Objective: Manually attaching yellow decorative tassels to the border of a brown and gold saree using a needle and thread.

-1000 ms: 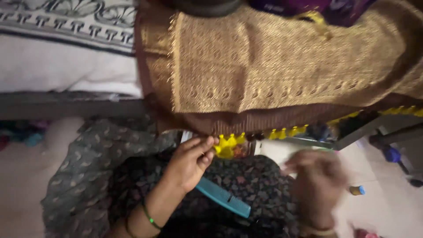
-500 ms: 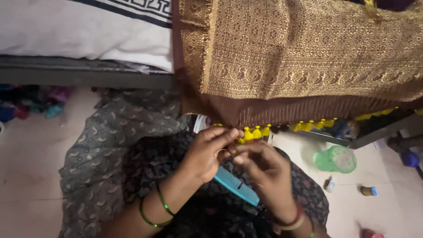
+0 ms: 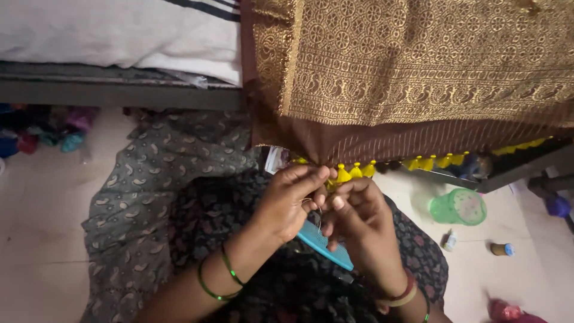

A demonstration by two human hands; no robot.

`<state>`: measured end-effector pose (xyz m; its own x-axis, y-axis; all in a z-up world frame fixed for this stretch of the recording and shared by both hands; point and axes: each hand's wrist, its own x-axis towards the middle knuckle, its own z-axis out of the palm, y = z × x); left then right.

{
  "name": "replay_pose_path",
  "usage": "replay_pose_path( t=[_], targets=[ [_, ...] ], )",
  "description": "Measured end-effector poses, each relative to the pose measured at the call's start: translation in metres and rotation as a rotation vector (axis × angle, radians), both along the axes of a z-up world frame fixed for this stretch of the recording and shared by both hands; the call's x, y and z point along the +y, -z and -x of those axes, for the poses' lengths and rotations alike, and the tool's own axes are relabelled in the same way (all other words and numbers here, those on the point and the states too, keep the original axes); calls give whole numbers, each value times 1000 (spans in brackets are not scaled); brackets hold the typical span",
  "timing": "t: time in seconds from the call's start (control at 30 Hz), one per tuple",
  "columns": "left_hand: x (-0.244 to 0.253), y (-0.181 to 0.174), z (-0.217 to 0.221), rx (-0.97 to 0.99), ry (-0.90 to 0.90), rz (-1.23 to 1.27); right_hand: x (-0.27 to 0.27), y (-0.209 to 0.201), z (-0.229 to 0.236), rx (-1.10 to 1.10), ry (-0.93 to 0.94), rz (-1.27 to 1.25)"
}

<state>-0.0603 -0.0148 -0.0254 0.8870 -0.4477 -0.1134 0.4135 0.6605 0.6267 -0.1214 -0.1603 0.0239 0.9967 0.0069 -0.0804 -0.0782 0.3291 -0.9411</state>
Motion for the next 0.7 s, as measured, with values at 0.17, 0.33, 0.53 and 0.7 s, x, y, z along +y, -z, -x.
replay_pose_path(
  t=[0.17, 0.33, 0.53, 0.7],
  targets=[
    [1, 2, -2, -7, 12, -6, -2, 7, -2, 71, -76, -26],
    [2, 2, -4, 9, -7, -69, -12, 25, 1, 4, -85, -58],
    [-1, 0, -2, -16, -28, -118, -6, 13, 1, 39, -62, -35],
    [11, -11, -3, -248, -114, -435, -20, 2, -3, -299, -137, 588]
  ],
)
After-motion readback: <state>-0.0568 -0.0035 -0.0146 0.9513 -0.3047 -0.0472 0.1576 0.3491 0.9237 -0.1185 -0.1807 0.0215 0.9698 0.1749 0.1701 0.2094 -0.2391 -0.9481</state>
